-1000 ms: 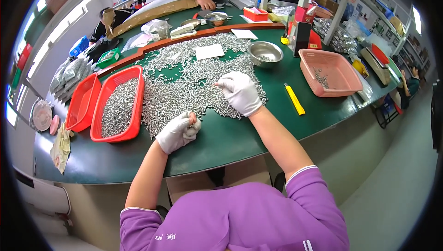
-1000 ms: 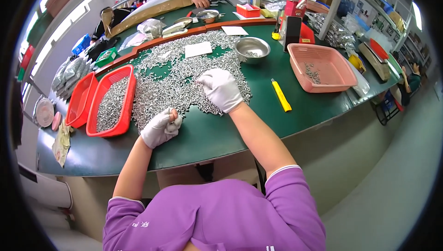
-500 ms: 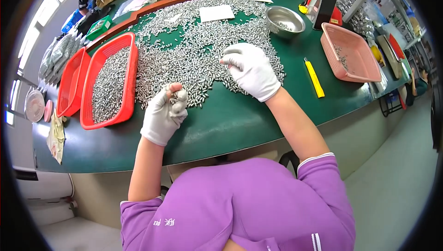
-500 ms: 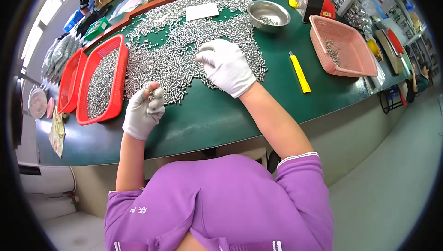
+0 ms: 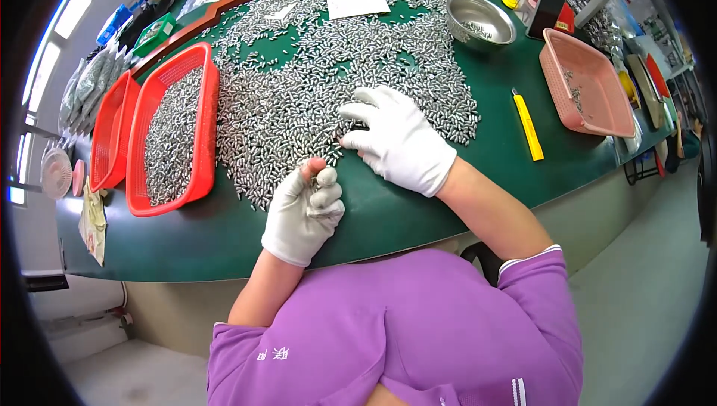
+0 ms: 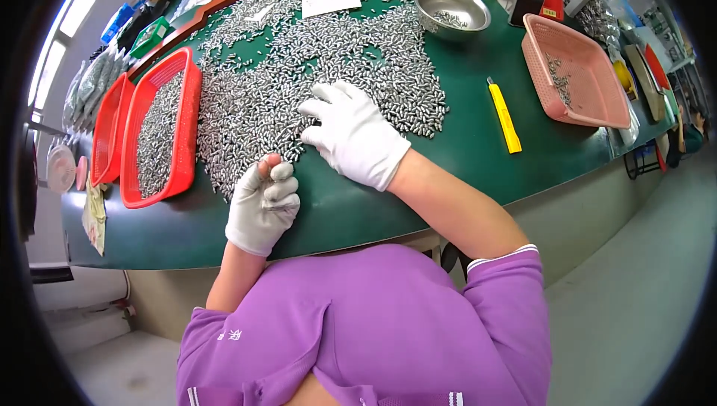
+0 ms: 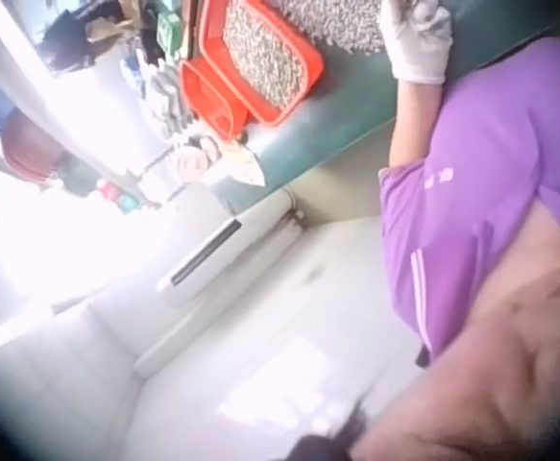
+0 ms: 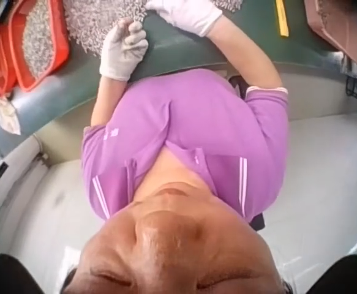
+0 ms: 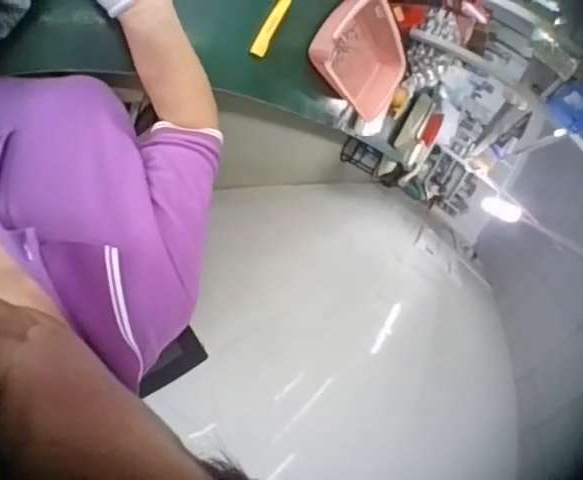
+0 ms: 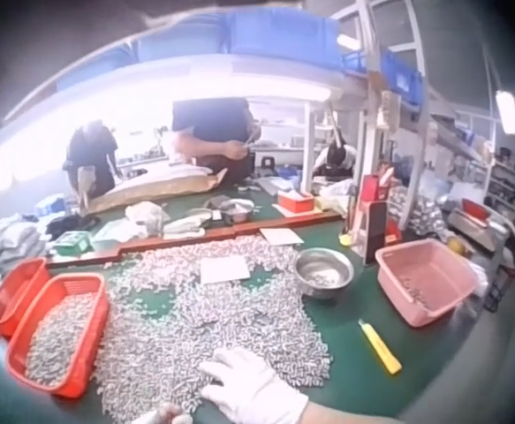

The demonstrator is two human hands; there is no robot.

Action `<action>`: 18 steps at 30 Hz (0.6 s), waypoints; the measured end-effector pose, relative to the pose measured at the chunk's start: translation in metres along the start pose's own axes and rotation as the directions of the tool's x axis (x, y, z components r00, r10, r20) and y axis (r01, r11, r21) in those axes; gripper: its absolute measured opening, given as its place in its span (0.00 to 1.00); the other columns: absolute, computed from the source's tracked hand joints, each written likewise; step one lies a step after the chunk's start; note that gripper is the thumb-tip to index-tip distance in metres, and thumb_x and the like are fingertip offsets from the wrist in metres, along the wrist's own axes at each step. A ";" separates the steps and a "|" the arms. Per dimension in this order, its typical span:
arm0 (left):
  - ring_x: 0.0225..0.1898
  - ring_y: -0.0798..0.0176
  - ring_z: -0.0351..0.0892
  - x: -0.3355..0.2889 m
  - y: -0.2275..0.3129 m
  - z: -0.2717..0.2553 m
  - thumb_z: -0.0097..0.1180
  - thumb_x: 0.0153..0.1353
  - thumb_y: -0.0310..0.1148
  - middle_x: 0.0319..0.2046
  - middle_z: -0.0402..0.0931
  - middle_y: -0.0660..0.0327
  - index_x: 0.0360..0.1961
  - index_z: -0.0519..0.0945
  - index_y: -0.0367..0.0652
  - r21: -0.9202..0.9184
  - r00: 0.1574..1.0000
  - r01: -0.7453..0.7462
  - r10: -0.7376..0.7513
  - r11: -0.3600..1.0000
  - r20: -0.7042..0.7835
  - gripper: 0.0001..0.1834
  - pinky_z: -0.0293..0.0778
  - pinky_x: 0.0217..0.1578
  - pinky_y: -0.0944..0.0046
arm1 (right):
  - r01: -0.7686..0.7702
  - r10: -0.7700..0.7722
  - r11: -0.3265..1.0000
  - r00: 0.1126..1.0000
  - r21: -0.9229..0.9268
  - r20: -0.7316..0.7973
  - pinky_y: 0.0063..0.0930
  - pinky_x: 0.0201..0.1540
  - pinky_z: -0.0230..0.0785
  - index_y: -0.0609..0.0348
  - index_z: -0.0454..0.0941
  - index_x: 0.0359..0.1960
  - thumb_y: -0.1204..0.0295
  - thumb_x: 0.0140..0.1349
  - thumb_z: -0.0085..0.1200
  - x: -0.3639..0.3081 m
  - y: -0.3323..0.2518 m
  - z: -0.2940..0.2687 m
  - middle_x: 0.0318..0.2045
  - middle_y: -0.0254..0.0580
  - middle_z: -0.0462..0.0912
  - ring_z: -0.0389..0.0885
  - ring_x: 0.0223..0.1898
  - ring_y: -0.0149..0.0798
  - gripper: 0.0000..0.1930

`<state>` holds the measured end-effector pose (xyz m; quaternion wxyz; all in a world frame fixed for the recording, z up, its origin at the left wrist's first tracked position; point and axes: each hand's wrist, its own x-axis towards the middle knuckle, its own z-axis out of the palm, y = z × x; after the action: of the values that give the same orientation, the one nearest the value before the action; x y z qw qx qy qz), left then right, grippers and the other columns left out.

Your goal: Inspecting small metal pins and using a utility knife for deburring or manipulation on a factory workbench.

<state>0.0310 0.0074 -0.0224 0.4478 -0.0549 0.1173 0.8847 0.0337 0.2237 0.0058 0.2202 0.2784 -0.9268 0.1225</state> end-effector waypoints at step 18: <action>0.19 0.72 0.57 -0.005 -0.011 0.017 0.47 0.68 0.35 0.26 0.67 0.65 0.39 0.76 0.44 0.119 0.983 -0.046 0.066 0.992 -0.170 0.08 0.55 0.21 0.73 | -0.170 0.168 0.985 0.976 0.008 0.142 0.35 0.30 0.69 0.46 0.81 0.28 0.71 0.47 0.57 -0.011 -0.001 -0.010 0.22 0.33 0.74 0.76 0.27 0.40 0.05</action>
<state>0.0429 0.0141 -0.0070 0.4131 -0.1027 0.2080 0.8806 0.0457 0.2313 0.0091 0.1401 0.2087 -0.9591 0.1299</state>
